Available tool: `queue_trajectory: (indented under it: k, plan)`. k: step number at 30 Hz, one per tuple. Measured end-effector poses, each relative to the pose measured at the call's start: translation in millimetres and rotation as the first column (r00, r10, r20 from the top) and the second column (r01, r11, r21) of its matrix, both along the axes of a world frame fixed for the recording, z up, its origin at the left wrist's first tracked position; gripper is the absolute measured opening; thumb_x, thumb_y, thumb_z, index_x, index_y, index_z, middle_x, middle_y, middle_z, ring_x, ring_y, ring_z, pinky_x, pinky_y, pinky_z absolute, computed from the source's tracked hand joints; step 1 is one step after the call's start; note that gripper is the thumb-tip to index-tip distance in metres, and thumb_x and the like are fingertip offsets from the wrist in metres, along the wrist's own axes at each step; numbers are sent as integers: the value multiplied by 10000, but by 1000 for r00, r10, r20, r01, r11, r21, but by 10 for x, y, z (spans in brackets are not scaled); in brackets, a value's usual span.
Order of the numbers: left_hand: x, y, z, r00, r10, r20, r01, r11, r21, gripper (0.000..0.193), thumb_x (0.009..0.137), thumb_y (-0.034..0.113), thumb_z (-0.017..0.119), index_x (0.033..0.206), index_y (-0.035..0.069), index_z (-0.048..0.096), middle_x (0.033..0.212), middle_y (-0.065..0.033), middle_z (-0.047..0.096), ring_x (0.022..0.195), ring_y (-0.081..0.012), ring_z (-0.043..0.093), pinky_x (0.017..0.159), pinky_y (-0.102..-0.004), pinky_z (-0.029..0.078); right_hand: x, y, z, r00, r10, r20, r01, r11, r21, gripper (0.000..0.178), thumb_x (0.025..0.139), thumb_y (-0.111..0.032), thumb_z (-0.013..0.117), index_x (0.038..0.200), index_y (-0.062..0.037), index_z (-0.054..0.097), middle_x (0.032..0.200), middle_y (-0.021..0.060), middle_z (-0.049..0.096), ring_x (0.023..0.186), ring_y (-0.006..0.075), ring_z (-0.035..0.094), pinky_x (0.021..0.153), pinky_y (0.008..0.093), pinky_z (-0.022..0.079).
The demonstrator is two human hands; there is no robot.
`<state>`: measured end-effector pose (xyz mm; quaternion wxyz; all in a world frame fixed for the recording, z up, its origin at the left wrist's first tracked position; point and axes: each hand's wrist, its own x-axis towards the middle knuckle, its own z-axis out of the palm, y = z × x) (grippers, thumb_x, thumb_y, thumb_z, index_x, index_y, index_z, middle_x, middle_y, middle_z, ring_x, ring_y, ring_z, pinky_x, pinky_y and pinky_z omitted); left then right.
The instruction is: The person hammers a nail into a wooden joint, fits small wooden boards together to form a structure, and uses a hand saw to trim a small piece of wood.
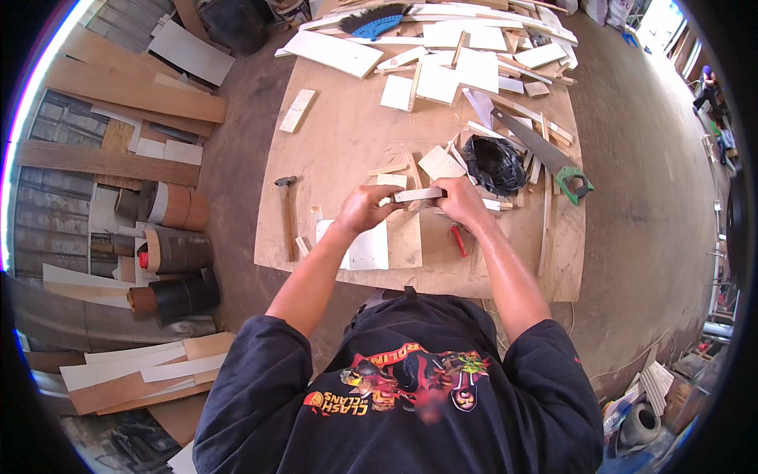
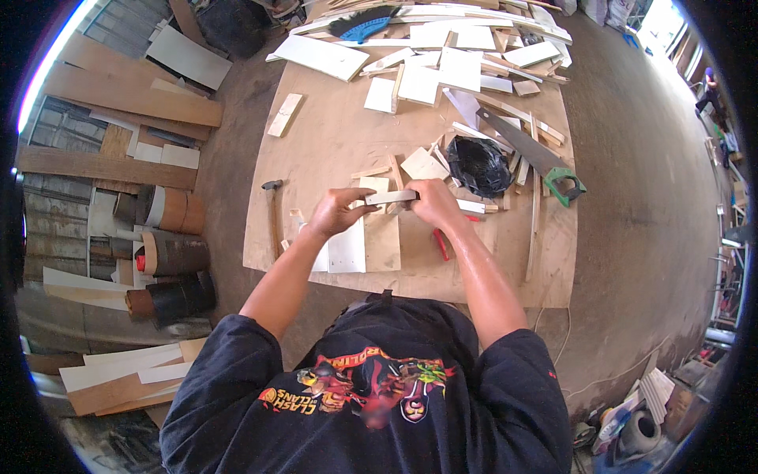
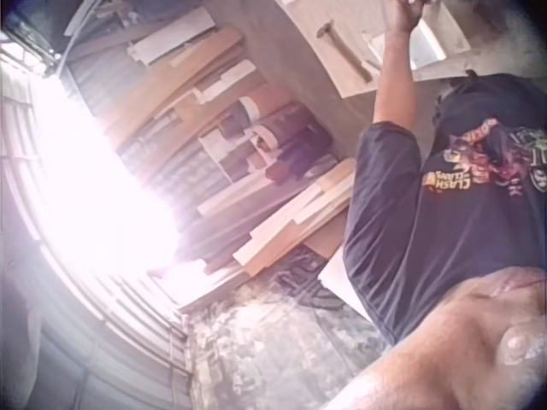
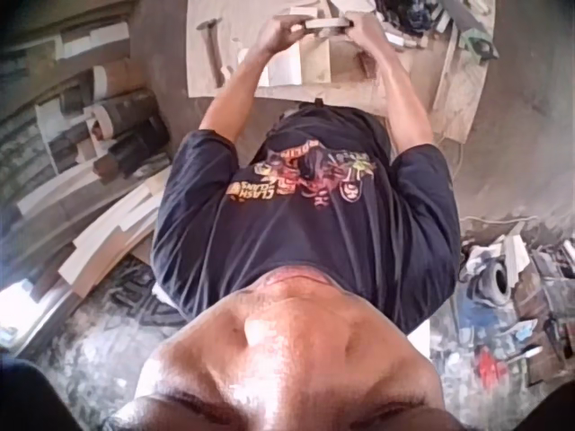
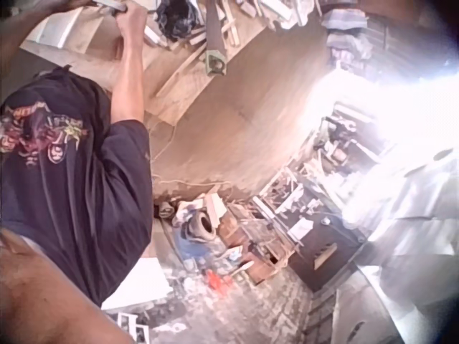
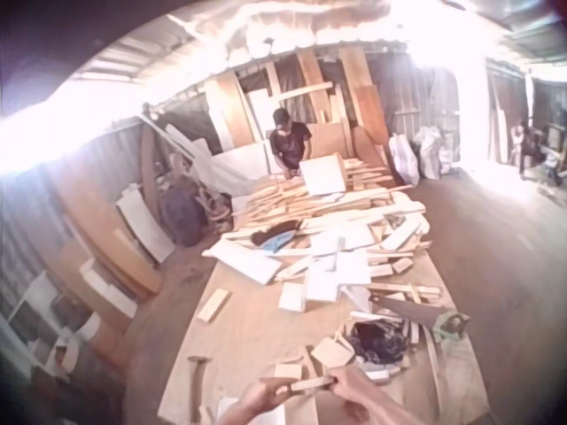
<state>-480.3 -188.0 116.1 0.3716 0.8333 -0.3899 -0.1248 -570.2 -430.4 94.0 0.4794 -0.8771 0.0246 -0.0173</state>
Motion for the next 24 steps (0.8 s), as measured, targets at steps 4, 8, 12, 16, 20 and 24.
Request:
queue_trajectory:
  k: [4, 8, 12, 16, 20, 24]
  plan:
    - [70, 310, 350, 993, 88, 81, -88, 996, 1, 347, 819, 137, 827, 1135, 27, 739, 1078, -160, 758, 935, -267, 755, 781, -370, 604, 260, 240, 408, 998, 56, 31, -53, 995, -87, 138, 751, -69, 720, 881, -34, 747, 814, 223, 702, 789, 396, 693, 720, 454, 523]
    - [155, 719, 553, 972, 110, 207, -98, 993, -68, 325, 838, 170, 805, 1122, 33, 729, 1002, -178, 756, 858, -309, 752, 728, -391, 592, 466, 595, 897, 993, 121, -15, -122, 981, -153, 163, 722, -112, 721, 866, -41, 749, 820, 223, 701, 799, 401, 688, 735, 464, 535]
    - [240, 1057, 835, 964, 125, 237, -127, 992, -4, 366, 845, 195, 817, 1151, 17, 725, 993, -151, 772, 859, -250, 759, 767, -387, 595, 609, 941, 1310, 985, 166, -44, -172, 951, -258, 165, 707, -117, 705, 848, -49, 757, 808, 211, 704, 778, 386, 691, 730, 460, 552]
    - [373, 1360, 970, 980, 114, 166, -113, 994, -15, 335, 840, 199, 819, 1105, 9, 740, 946, -142, 775, 824, -236, 759, 754, -380, 589, 706, 1275, 1580, 982, 173, -72, -187, 922, -338, 187, 724, -125, 741, 887, -33, 760, 732, 201, 676, 700, 351, 674, 668, 411, 519]
    - [490, 1576, 1048, 987, 116, 107, -114, 993, -27, 317, 842, 200, 818, 1087, 12, 747, 947, -140, 777, 836, -230, 760, 754, -387, 591, 798, 1540, 1757, 983, 148, -109, -179, 908, -380, 199, 718, -111, 750, 891, -14, 759, 734, 204, 675, 682, 339, 666, 664, 408, 516]
    - [606, 1800, 1067, 995, 99, 28, -96, 992, -77, 280, 840, 154, 816, 1062, 1, 742, 920, -156, 771, 838, -241, 761, 749, -380, 593, 890, 1768, 1885, 982, 126, -142, -172, 907, -385, 203, 711, -103, 756, 887, -1, 756, 724, 193, 674, 659, 309, 658, 647, 388, 509]
